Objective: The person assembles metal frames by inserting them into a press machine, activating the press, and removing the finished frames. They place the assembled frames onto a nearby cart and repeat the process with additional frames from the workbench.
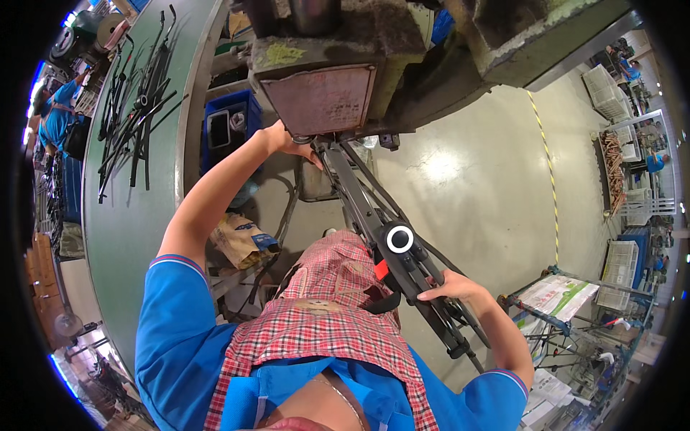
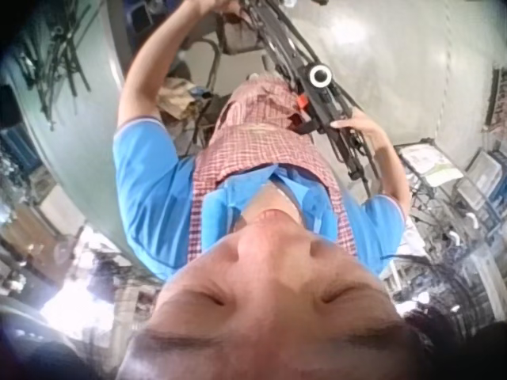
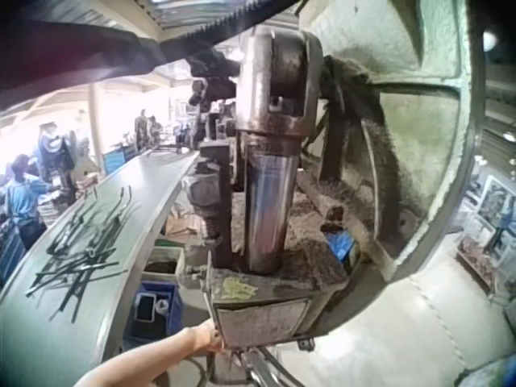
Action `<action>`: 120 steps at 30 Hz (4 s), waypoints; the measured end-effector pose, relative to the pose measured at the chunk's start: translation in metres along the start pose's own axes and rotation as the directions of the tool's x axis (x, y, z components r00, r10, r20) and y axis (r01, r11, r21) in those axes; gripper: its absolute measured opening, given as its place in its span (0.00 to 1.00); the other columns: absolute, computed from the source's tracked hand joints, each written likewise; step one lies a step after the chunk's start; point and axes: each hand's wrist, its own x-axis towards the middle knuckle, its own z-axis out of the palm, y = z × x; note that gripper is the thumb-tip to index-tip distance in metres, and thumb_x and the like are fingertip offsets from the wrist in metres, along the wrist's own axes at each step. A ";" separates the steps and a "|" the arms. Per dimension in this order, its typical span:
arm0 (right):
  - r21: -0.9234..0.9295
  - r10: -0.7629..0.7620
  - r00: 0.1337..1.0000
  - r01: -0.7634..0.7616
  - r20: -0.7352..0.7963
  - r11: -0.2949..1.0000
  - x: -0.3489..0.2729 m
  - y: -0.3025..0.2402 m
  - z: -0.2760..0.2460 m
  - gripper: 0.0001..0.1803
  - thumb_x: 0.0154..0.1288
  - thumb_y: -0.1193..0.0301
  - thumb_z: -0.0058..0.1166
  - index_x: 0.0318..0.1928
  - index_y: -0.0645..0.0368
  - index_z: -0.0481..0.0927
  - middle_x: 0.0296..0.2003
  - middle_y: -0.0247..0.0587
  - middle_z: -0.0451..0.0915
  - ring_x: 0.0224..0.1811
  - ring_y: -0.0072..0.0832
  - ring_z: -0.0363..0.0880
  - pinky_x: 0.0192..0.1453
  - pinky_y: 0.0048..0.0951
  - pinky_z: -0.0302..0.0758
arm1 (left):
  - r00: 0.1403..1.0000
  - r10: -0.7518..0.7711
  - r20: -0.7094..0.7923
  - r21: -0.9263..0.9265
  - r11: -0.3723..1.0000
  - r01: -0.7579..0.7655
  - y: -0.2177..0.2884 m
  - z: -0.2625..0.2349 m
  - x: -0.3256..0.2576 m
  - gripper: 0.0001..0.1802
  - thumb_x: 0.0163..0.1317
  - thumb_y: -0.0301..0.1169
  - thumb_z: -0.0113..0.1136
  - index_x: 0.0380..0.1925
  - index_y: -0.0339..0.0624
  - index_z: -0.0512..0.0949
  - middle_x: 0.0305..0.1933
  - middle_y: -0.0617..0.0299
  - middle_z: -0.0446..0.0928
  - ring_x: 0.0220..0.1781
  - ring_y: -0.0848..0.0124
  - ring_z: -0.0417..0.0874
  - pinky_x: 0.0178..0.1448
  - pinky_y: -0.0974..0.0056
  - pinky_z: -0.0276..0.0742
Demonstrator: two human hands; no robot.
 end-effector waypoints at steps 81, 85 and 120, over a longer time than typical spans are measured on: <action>0.141 0.110 -0.131 0.262 0.985 -0.955 -0.025 -0.040 0.802 0.07 0.52 0.70 0.54 0.33 0.55 0.75 0.24 0.41 0.80 0.29 0.39 0.82 0.30 0.37 0.76 | -0.906 -0.415 0.083 -0.209 0.882 -0.423 0.654 0.400 -0.706 0.10 0.63 0.34 0.52 0.45 0.53 0.73 0.48 0.59 0.78 0.51 0.66 0.78 0.55 0.59 0.75; 0.245 0.254 -0.005 0.276 0.967 -0.929 0.028 0.011 0.812 0.09 0.55 0.69 0.52 0.38 0.53 0.73 0.28 0.37 0.80 0.35 0.35 0.82 0.35 0.35 0.75 | -0.819 -0.544 0.181 -0.214 0.791 -0.573 0.669 0.467 -0.654 0.19 0.64 0.36 0.52 0.55 0.53 0.66 0.55 0.56 0.73 0.50 0.66 0.78 0.41 0.68 0.80; -0.933 -0.858 0.465 0.159 -0.218 0.324 0.398 -0.180 -0.096 0.17 0.59 0.71 0.48 0.44 0.71 0.77 0.38 0.60 0.79 0.43 0.52 0.78 0.46 0.44 0.73 | 0.182 -0.982 0.050 -0.672 0.102 0.734 0.351 0.258 -0.304 0.26 0.61 0.45 0.55 0.51 0.37 0.70 0.44 0.48 0.75 0.48 0.51 0.77 0.51 0.53 0.74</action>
